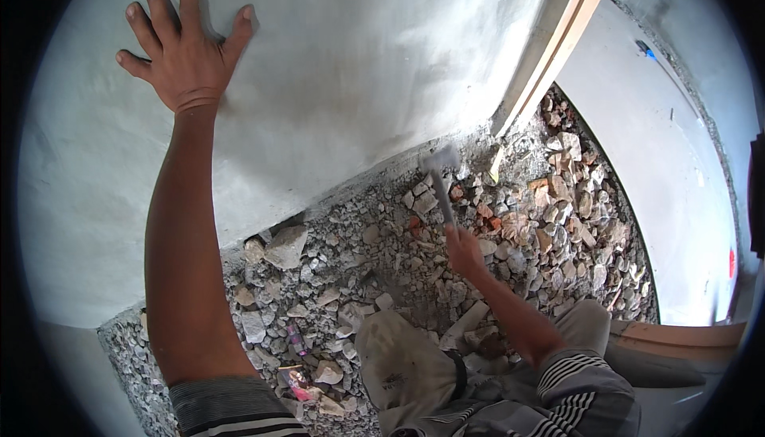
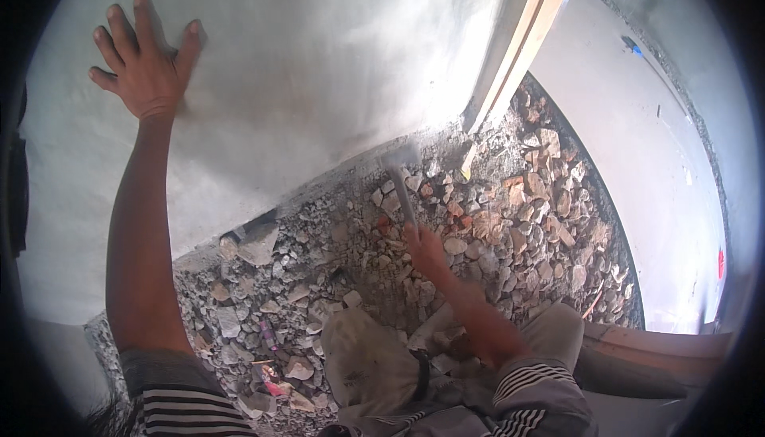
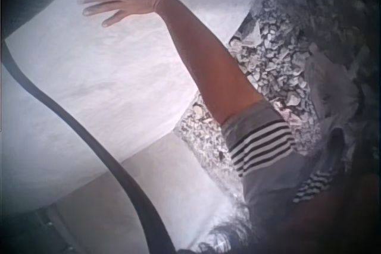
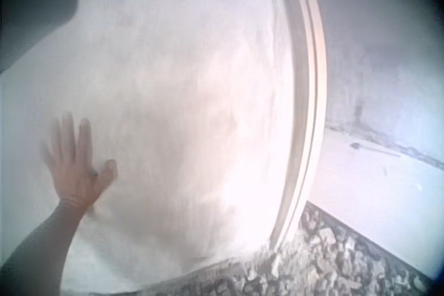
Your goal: The person scoops cement from a bag into a bucket using a trowel, then moves indoors and sits on the floor. They use a hammer and chisel to break up rubble and debris along the base of a wall.
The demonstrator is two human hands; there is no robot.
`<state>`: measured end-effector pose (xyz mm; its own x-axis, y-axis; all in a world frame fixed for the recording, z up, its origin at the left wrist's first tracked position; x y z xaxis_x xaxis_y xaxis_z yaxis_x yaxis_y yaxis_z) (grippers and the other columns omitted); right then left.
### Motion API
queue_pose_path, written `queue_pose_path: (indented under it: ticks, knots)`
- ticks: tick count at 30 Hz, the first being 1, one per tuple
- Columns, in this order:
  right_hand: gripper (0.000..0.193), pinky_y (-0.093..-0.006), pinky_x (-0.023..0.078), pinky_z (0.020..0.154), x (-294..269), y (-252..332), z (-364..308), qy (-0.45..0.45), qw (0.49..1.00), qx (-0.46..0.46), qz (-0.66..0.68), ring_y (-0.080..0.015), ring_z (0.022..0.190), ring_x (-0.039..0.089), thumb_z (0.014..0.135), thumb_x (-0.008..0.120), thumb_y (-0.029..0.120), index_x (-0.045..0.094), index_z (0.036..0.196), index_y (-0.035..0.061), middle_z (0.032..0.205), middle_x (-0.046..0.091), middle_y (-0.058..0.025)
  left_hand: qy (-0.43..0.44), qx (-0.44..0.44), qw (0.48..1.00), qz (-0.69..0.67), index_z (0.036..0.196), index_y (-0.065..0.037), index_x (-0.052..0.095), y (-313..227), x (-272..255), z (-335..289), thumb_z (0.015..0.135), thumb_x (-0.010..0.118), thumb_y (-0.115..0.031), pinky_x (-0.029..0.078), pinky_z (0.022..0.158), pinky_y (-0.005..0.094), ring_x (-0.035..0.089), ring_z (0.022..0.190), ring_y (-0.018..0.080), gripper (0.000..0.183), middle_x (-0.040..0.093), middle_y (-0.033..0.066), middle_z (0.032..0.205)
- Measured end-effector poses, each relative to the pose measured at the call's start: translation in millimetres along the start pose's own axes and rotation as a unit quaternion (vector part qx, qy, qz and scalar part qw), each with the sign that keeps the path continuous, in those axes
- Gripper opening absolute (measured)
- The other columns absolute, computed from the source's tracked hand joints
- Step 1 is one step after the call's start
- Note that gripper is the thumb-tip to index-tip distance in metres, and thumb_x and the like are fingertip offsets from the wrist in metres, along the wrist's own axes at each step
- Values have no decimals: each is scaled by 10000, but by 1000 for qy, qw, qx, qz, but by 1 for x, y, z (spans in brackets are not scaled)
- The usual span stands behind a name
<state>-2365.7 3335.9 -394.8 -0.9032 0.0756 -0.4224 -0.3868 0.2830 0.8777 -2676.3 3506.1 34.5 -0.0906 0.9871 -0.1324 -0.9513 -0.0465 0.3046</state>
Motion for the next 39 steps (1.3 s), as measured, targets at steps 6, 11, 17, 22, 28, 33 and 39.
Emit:
queue_pose_path:
  ticks: [6, 11, 17, 22, 28, 33, 39]
  knots:
    - [473, -303, 372, 499, -19, 70, 32, -5, 911, -293, 291, -132, 564, 500, 973, 438, 427, 518, 842, -20, 620, 539, -50, 3, -5, 1000, -13, 1456, -304, 262, -1, 2, -2, 780, 475, -753, 132, 1002, 726, 166, 1381, 374, 839, 200, 82, 1491]
    - [476, -430, 455, 638, 40, -58, 31, 55, 992, -34, -109, -307, 722, 615, 939, 487, 420, 574, 901, -47, 746, 604, -173, 20, -15, 1000, 0, 1463, -312, 244, 1, 1, -1, 784, 461, -752, 148, 1000, 731, 135, 1398, 373, 838, 171, 82, 1514]
    - [492, -449, 430, 581, 50, -121, -35, 75, 979, 158, -100, -259, 676, 588, 928, 518, 457, 550, 924, -34, 722, 570, -142, 40, -33, 998, 20, 1443, -251, 317, -8, -10, 7, 800, 506, -689, 179, 1002, 718, 184, 1388, 389, 801, 226, 109, 1503]
    - [372, -476, 445, 652, 22, -84, -99, 96, 978, 138, -126, -277, 736, 600, 898, 562, 324, 526, 1032, -21, 806, 577, -179, 167, -85, 979, 82, 1469, -171, 287, -4, -3, 8, 744, 634, -564, 45, 1091, 664, 90, 1425, 397, 894, 131, 158, 1555]
    - [299, -485, 493, 717, 7, -44, -113, 135, 929, 29, -343, -372, 834, 635, 852, 565, 196, 551, 1094, 20, 881, 629, -210, 148, -69, 986, 18, 1451, -159, 314, 0, -14, 13, 727, 643, -566, 74, 1059, 706, 118, 1409, 425, 894, 169, 192, 1530]
    - [244, -472, 520, 705, 21, 11, -98, 137, 912, 17, -385, -369, 852, 651, 843, 556, 158, 604, 1022, -1, 899, 651, -207, 184, -64, 981, -13, 1453, -145, 311, -4, -30, 19, 776, 609, -547, 81, 1055, 706, 95, 1412, 432, 842, 166, 208, 1528]
    - [177, -467, 526, 689, 47, 77, -54, 88, 898, -80, -423, -357, 809, 656, 840, 561, 115, 646, 849, -40, 852, 652, -216, 312, -62, 942, -106, 1479, -146, 255, 9, -25, 2, 813, 578, -553, 13, 1076, 680, 24, 1427, 414, 844, 81, 192, 1555]
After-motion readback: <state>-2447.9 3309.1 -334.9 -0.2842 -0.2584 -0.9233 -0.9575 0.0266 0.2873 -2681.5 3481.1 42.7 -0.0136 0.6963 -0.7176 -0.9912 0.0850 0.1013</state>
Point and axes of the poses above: each hand's wrist, its own z-axis towards the middle knuckle, its own x-axis out of the palm, y = z × x, the point moved 7 cm from there along z, towards the middle knuckle
